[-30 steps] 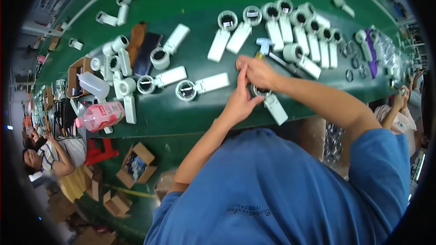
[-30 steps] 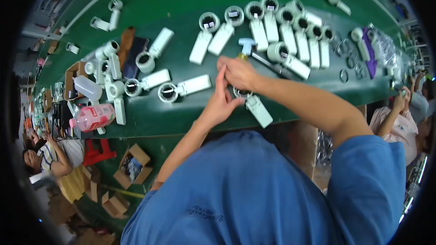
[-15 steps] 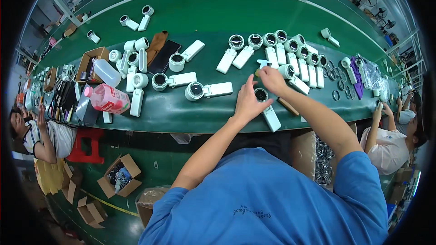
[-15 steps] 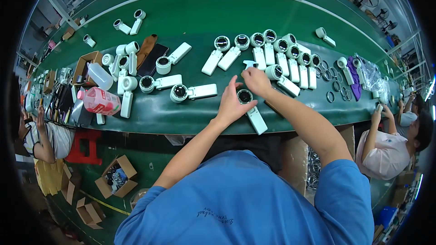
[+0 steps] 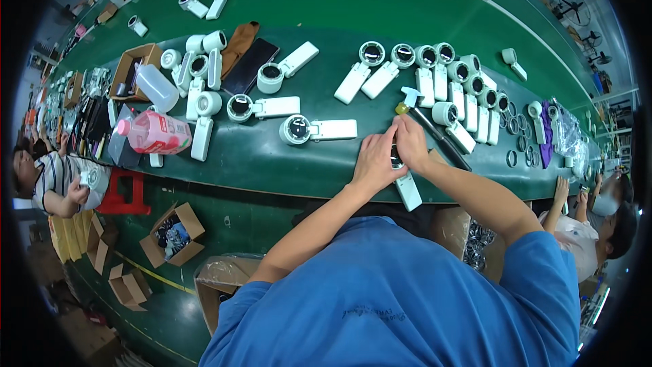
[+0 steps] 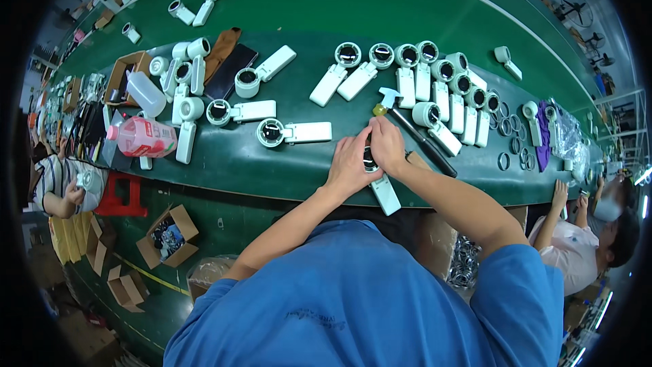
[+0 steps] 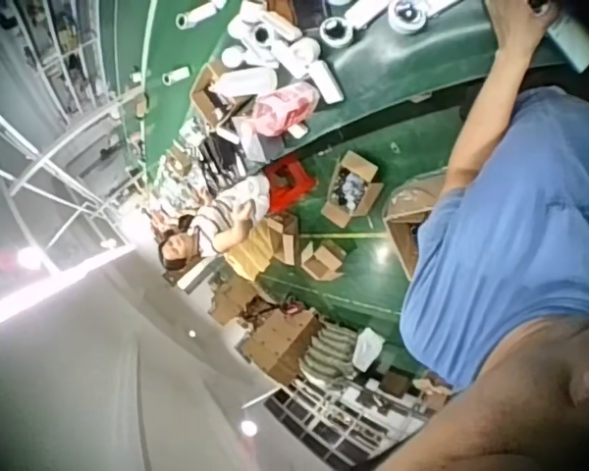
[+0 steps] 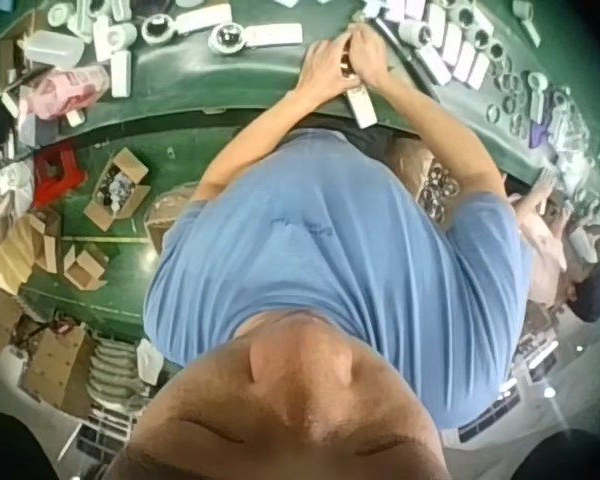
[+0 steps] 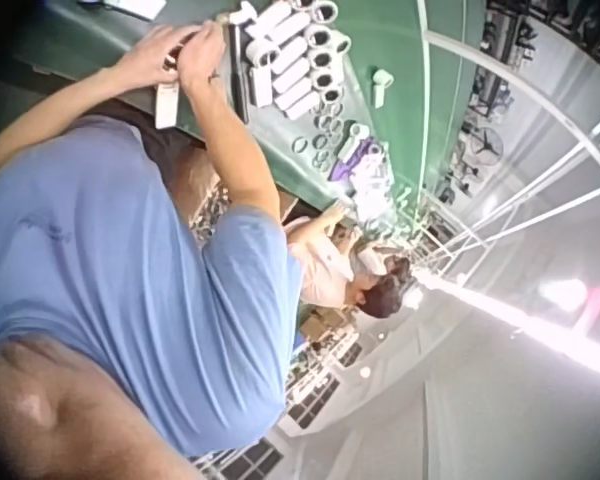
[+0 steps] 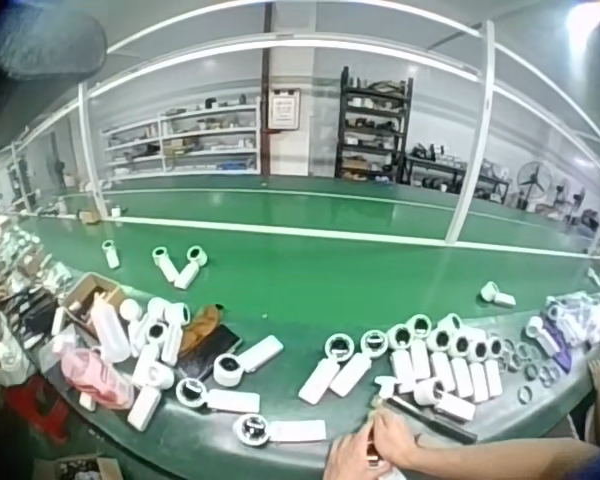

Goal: The person assembles portable fans by attaching metal rings to the fan heads, pushing parts into place using a pointed hand tool, tapping components with a mallet, and placing the assembled fans on the table.

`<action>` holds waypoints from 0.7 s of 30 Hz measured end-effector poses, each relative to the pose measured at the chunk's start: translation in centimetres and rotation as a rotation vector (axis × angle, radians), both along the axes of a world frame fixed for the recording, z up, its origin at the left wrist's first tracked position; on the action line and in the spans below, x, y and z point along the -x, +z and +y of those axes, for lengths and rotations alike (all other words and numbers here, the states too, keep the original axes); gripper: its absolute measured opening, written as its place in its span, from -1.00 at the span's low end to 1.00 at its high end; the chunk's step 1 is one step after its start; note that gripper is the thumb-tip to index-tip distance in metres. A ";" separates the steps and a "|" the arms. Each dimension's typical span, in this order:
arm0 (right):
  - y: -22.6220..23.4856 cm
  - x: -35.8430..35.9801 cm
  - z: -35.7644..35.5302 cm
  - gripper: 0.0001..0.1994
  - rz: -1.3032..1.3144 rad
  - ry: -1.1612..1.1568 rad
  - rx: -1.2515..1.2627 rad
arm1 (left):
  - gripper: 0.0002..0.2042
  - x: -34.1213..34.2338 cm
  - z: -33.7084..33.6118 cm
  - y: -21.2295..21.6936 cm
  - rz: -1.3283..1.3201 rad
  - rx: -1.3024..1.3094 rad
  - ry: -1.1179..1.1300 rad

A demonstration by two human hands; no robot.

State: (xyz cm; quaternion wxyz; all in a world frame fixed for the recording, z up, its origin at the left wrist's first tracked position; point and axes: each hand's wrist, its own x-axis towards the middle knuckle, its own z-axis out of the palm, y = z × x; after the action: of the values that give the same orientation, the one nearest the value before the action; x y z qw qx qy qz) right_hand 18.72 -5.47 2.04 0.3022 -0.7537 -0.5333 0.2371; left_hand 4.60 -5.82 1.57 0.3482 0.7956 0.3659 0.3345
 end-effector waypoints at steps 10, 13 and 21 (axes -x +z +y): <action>2.7 -1.2 -4.5 -0.81 0.290 -0.069 -0.231 | -0.50 1.6 0.6 1.7 -0.089 -0.074 0.025; 1.1 -4.0 -10.3 -0.87 -0.015 -0.242 -0.223 | -0.65 1.4 5.7 7.8 -0.165 -0.157 0.056; 0.0 -6.4 -14.5 -0.72 -0.614 -0.263 -0.262 | -0.60 -3.2 35.9 7.9 -0.091 0.066 0.653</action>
State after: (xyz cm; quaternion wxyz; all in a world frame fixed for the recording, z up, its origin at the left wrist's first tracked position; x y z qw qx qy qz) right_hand 25.11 -19.95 2.06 0.2497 -0.8069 -0.5236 -0.1115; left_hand 7.79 30.05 9.43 0.2642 0.6089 0.5963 0.4516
